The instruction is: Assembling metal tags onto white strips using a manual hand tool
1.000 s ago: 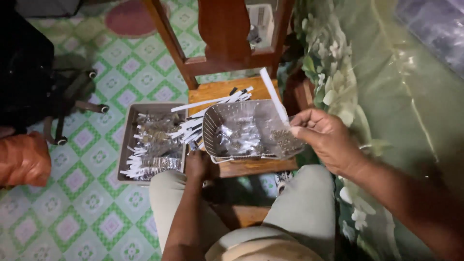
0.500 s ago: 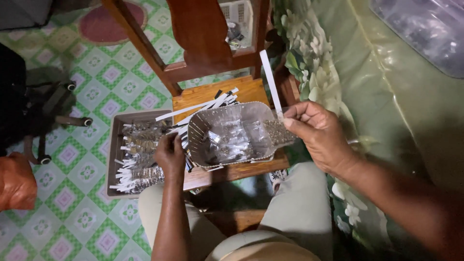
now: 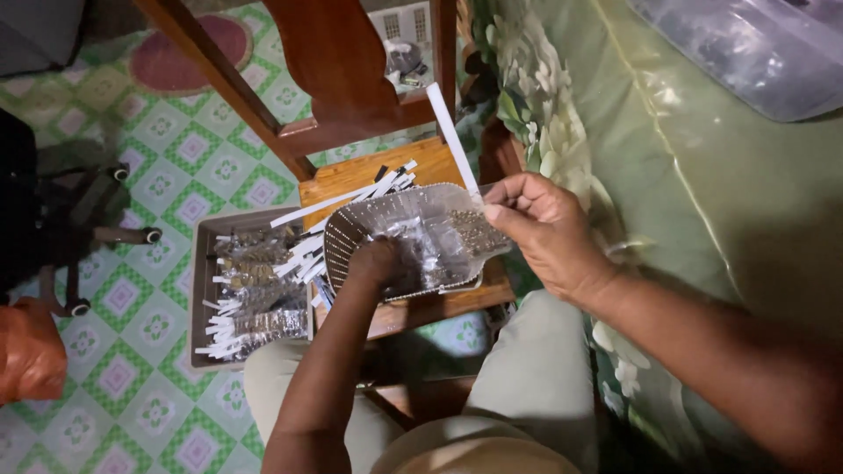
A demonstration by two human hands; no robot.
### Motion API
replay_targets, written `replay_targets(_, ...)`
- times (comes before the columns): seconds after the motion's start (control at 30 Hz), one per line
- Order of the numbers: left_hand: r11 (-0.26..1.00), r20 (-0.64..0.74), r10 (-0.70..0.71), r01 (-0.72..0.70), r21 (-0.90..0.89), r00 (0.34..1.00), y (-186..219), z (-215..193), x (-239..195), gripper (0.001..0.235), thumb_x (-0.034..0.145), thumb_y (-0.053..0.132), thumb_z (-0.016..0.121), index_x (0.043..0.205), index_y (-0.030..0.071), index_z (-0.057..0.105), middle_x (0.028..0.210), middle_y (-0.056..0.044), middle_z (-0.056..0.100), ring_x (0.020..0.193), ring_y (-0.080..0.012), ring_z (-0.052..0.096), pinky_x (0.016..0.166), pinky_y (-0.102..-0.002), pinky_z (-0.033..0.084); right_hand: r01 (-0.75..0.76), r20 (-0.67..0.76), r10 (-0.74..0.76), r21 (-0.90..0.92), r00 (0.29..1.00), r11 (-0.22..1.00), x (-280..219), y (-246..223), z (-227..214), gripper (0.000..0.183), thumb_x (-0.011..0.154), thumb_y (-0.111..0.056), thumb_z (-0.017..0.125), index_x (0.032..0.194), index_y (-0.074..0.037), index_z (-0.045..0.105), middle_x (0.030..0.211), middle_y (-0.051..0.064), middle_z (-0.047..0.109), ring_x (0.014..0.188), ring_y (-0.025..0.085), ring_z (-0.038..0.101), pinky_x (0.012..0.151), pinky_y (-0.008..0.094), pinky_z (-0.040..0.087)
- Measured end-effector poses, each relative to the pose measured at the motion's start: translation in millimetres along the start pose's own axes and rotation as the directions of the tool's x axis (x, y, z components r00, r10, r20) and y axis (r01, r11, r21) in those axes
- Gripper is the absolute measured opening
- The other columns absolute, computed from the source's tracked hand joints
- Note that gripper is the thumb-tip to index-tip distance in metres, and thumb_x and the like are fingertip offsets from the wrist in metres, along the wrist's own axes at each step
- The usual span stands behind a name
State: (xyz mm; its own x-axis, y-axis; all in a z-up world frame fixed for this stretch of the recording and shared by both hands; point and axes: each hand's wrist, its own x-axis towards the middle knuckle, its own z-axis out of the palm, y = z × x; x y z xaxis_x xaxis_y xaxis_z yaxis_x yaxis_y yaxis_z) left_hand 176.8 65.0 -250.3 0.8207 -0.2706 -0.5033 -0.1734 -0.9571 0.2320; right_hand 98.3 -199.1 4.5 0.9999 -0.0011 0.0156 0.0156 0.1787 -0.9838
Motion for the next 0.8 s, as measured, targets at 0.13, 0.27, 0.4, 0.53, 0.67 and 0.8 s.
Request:
replay_targets(0.13, 1.0, -0.034, 0.009, -0.009, -0.005, 0.999, 18.1, -28.5, -34.7, 0.048, 0.086, 0.04, 0.061, 0.115, 0.003, 0.072, 0.112, -0.023, 0.074, 0.106, -0.0445, 0.072, 0.091, -0.053, 0.06, -0.008, 0.003, 0.008, -0.008, 1.0, 1.0, -1.2, -3.3, 2.5, 0.016, 0.087, -0.001, 0.073, 0.103, -0.003, 0.069, 0.076, -0.001, 0.059, 0.072, 0.003, 0.056, 0.069, 0.017, 0.047)
replay_targets(0.27, 0.994, -0.063, -0.006, -0.002, -0.111, 0.998, 32.6, -60.0, -65.4, 0.05, 0.085, 0.035, 0.063, 0.123, 0.002, 0.07, 0.116, -0.025, 0.074, 0.114, -0.0443, 0.07, 0.101, -0.054, 0.055, 0.001, 0.017, 0.0, -0.04, 1.0, 0.999, -0.3, -1.7, 2.4, 0.016, 0.087, 0.001, 0.072, 0.103, -0.003, 0.069, 0.076, 0.0, 0.059, 0.071, 0.003, 0.055, 0.068, 0.017, 0.046)
replay_targets(0.4, 0.876, -0.144, -0.082, 0.003, -0.483, 0.986, 36.4, -73.6, -84.6, 0.059, 0.084, 0.037, 0.073, 0.134, 0.009, 0.066, 0.124, -0.023, 0.072, 0.123, -0.047, 0.063, 0.106, -0.058, 0.049, 0.0, 0.015, 0.001, -0.059, 1.0, 0.998, -0.6, -7.7, 3.8, 0.016, 0.088, 0.001, 0.072, 0.103, -0.003, 0.069, 0.077, 0.0, 0.059, 0.071, 0.003, 0.054, 0.067, 0.017, 0.045)
replay_targets(0.53, 0.368, -0.282, 0.001, -0.262, -0.892, 0.959, 35.2, -69.1, -112.8, 0.074, 0.083, 0.024, 0.082, 0.145, -0.005, 0.053, 0.133, -0.035, 0.063, 0.123, -0.0463, 0.062, 0.102, -0.054, 0.051, 0.012, 0.023, -0.011, -0.062, 1.0, 0.998, 2.5, -3.6, 0.6, 0.015, 0.089, 0.001, 0.072, 0.103, -0.003, 0.069, 0.077, 0.0, 0.059, 0.073, 0.003, 0.055, 0.068, 0.017, 0.046)
replay_targets(0.67, -0.069, -0.432, 0.093, -0.428, -0.901, 0.897, 42.3, -72.0, -138.1, 0.096, 0.073, 0.036, 0.089, 0.152, 0.003, 0.044, 0.121, -0.024, 0.065, 0.111, -0.0327, 0.063, 0.094, -0.045, 0.055, 0.012, 0.029, -0.01, -0.072, 1.0, 0.997, 2.7, -3.9, 0.4, 0.015, 0.089, 0.0, 0.072, 0.103, -0.002, 0.069, 0.077, 0.0, 0.06, 0.072, 0.003, 0.055, 0.068, 0.017, 0.046)
replay_targets(0.8, -0.345, -0.585, 0.132, -0.517, -0.784, 0.8, 38.5, -48.7, -141.9, 0.106, 0.066, 0.051, 0.093, 0.153, 0.016, 0.042, 0.103, -0.018, 0.062, 0.098, -0.0275, 0.061, 0.081, -0.038, 0.057, 0.031, 0.058, -0.025, -0.096, 0.998, 0.995, 3.3, 0.3, -0.2, 0.015, 0.089, 0.001, 0.072, 0.102, -0.002, 0.068, 0.077, 0.001, 0.059, 0.072, 0.005, 0.056, 0.068, 0.018, 0.046)
